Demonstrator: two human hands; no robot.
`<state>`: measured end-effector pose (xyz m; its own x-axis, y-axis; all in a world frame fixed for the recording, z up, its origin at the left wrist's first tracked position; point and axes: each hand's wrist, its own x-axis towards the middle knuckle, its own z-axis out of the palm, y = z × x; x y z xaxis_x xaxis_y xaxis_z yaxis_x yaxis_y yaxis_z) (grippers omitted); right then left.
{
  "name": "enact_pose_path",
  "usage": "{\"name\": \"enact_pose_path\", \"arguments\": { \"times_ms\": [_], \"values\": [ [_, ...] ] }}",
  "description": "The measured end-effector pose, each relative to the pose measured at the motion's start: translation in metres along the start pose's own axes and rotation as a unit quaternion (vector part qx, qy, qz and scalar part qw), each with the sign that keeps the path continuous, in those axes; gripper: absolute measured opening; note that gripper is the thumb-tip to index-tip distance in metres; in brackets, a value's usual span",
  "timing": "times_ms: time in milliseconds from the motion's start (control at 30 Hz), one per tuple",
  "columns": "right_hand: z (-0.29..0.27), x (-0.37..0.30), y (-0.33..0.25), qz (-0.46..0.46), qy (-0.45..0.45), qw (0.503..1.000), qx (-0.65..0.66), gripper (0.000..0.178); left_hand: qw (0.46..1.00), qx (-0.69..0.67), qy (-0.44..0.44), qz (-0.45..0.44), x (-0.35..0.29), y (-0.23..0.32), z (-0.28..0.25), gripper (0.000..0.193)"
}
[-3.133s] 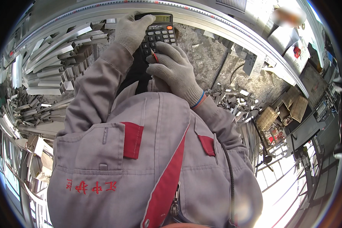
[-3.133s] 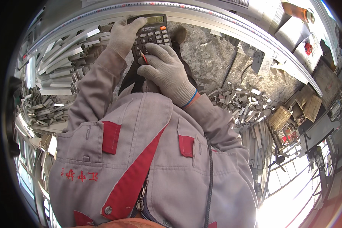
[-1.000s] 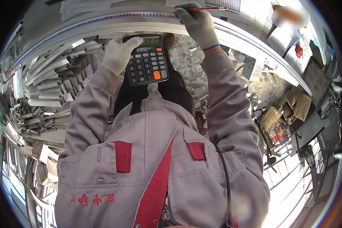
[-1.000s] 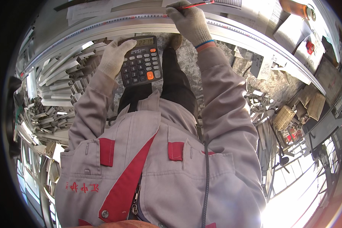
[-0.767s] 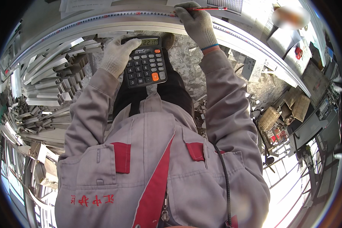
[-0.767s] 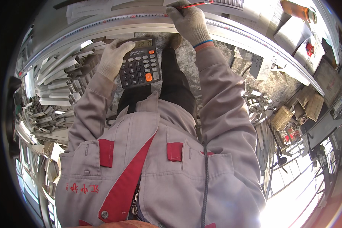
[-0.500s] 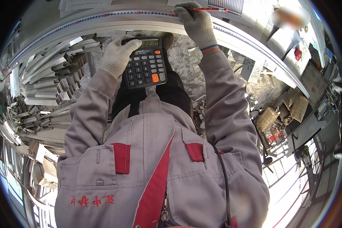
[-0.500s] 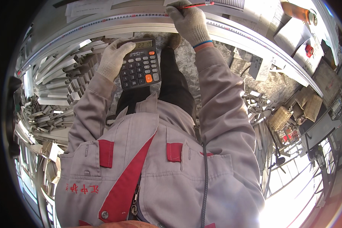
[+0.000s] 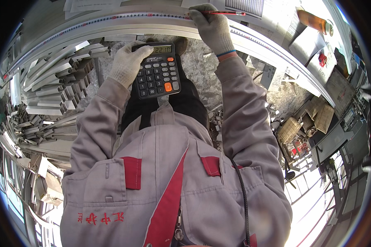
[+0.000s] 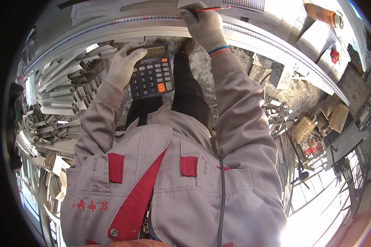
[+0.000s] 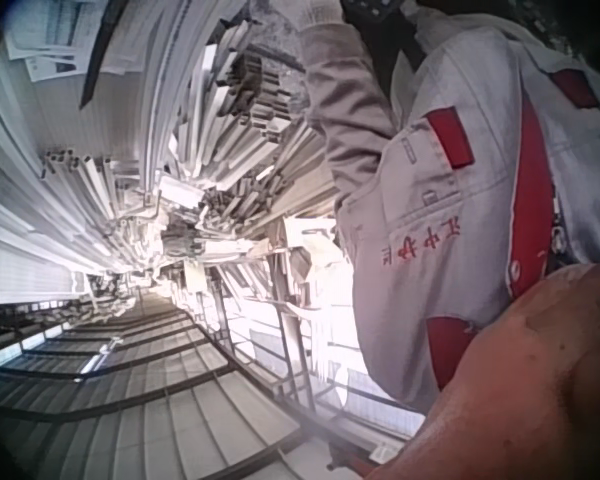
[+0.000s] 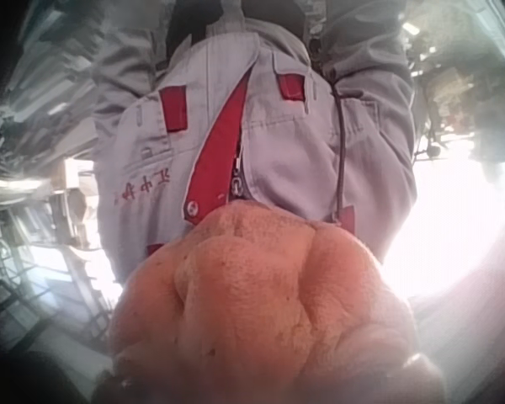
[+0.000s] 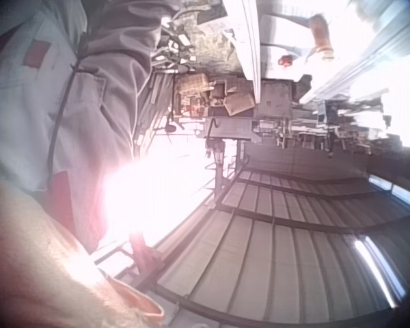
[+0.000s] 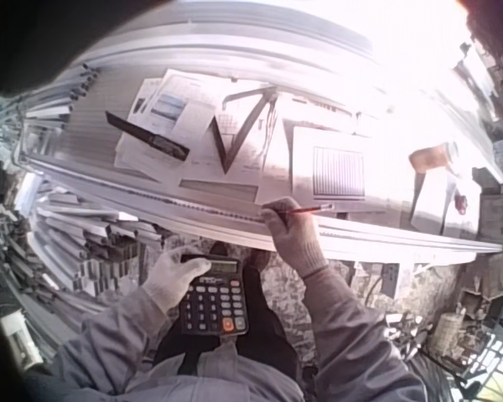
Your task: The person uses a calculator to compute measurements, then marks a long metal profile with a red pencil at calculated intervals. The person repeats this cycle of calculation and marking along the length of the profile.
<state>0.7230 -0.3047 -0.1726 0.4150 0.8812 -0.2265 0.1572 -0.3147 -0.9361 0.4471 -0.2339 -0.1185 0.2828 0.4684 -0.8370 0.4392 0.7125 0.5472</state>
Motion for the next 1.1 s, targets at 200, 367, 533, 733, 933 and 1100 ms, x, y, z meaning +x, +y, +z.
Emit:
{"name": "enact_pose_path", "arguments": {
  "times_ms": [200,367,533,733,933,1100],
  "values": [
    [0.004,0.000,0.002,-0.018,0.006,1.000,0.007,0.015,1.000,0.004,0.006,-0.001,-0.001,0.001,0.001,0.030],
    [0.001,-0.001,0.003,-0.009,-0.001,1.000,-0.024,0.017,0.999,0.024,0.025,-0.014,-0.006,0.003,0.001,0.027],
    [0.004,-0.002,0.013,0.025,0.036,0.994,0.103,0.023,1.000,-0.006,0.014,-0.001,-0.011,0.005,0.002,0.029],
    [-0.001,-0.002,0.010,0.043,0.038,0.994,0.098,0.024,0.999,0.021,0.017,0.019,-0.018,0.010,-0.001,0.031],
    [-0.004,-0.004,-0.012,0.072,0.045,0.987,0.139,0.026,0.999,0.020,0.025,0.028,-0.022,0.004,-0.011,0.032],
    [-0.013,-0.018,-0.025,0.099,0.042,0.985,0.137,0.029,0.998,0.005,0.030,0.049,-0.025,-0.002,-0.022,0.031]
  ]
}}
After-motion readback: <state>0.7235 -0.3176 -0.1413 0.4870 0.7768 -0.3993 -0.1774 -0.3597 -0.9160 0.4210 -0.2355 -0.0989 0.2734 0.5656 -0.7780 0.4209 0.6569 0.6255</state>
